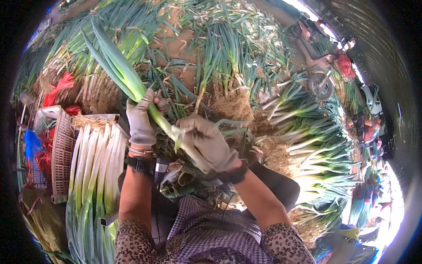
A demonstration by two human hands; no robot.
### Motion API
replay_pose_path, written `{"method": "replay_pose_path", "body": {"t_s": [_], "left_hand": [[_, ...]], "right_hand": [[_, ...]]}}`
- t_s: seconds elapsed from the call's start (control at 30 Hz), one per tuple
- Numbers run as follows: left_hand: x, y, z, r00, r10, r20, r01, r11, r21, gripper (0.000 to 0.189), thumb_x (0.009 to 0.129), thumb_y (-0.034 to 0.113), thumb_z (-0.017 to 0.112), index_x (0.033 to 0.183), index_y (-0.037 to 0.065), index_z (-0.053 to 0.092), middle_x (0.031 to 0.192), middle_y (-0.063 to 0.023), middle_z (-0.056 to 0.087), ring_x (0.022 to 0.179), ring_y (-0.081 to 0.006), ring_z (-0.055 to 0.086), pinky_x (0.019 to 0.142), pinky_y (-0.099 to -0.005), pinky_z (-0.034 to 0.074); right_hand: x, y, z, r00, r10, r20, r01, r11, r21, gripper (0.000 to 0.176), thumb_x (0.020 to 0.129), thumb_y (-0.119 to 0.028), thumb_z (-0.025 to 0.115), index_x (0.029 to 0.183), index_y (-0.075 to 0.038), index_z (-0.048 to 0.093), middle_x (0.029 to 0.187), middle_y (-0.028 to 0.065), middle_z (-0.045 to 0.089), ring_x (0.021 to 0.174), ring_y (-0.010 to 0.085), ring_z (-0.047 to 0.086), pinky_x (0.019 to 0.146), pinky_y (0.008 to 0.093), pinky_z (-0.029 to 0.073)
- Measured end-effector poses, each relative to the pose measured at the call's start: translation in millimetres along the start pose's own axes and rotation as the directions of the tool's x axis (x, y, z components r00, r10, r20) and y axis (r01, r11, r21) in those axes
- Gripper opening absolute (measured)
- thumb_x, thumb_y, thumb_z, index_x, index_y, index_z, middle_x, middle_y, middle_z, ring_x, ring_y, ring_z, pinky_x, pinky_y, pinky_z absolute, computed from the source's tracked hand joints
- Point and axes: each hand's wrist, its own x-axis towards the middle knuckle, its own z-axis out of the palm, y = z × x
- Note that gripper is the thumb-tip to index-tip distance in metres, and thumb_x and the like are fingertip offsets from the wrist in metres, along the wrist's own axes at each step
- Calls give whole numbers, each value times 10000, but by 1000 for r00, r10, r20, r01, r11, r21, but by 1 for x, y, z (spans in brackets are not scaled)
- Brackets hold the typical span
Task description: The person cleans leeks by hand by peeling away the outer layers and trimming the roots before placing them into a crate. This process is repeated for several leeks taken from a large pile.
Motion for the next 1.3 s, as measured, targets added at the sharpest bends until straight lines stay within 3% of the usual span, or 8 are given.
{"method": "replay_pose_path", "body": {"t_s": [0.4, 0.57, 0.63, 0.8, 0.87, 0.97, 1.23, 1.3], "left_hand": [[7, 7, -13, 989, 138, -44, -134, 988, 78, 251, 877, 26, 675, 1052, 55, 498, 826, -40, 581, 648, -131, 552, 545, -284, 481], [8, 4, -27, 992, -81, 99, 85, 996, -33, 162, 918, 83, 630, 1036, 37, 530, 781, -47, 580, 626, -153, 568, 532, -284, 482], [19, 14, -38, 997, -28, 75, 30, 999, -32, 134, 919, 96, 631, 993, 29, 543, 766, -40, 567, 611, -143, 540, 544, -277, 473], [30, 52, -63, 974, 140, -180, -147, 989, -22, 187, 937, 128, 607, 1089, 20, 589, 806, -21, 549, 674, -112, 491, 584, -249, 431], [32, 61, -72, 932, 225, -284, -237, 971, -9, 179, 941, 124, 603, 1079, 11, 598, 800, -28, 543, 678, -119, 481, 591, -252, 434], [41, 56, -88, 936, 259, -237, -295, 946, -133, 139, 969, 169, 580, 974, 31, 574, 773, -25, 511, 681, -132, 473, 611, -253, 438], [40, 31, -70, 971, 176, -161, -215, 938, -271, 148, 972, 201, 588, 974, 54, 573, 740, -21, 503, 675, -143, 485, 644, -284, 460], [48, 36, -79, 971, 166, -171, -213, 925, -315, 141, 970, 193, 589, 964, 54, 571, 744, -22, 511, 675, -141, 491, 645, -282, 465]], "right_hand": [[-68, 34, -55, 979, 203, -17, -125, 533, -837, 313, 877, -249, 700, 1093, -32, 637, 901, 96, 678, 867, 214, 647, 785, 320, 516], [-46, 22, -56, 838, 546, 11, -472, 734, -489, 260, 817, -269, 751, 1004, -101, 681, 847, 75, 689, 705, 197, 667, 673, 315, 545], [-46, 41, -82, 941, 166, 294, 186, 471, -862, 241, 806, -304, 759, 938, -118, 683, 890, 59, 701, 647, 174, 649, 584, 292, 540], [-109, 93, -249, 933, 283, -222, -66, -471, -880, 199, 930, -328, 585, 920, -157, 686, 814, 28, 665, 661, 193, 631, 590, 312, 507], [-98, 6, -227, 629, 220, -746, -769, 31, -639, 209, 914, -245, 610, 1052, -110, 691, 1032, 89, 700, 863, 214, 682, 707, 328, 545], [-115, 77, -258, 949, 296, -108, -220, 379, -899, 353, 879, -228, 664, 1197, -79, 632, 1029, 122, 708, 918, 249, 683, 818, 353, 552], [31, 66, -55, 928, 353, -115, -315, 913, 261, 286, 1000, -336, 506, 1032, -93, 655, 694, -9, 594, 637, 93, 540, 624, 266, 479], [29, 84, -97, 975, 29, -220, -58, 990, -126, 235, 979, -265, 518, 995, -66, 641, 744, 28, 617, 655, 110, 565, 588, 250, 486]]}}
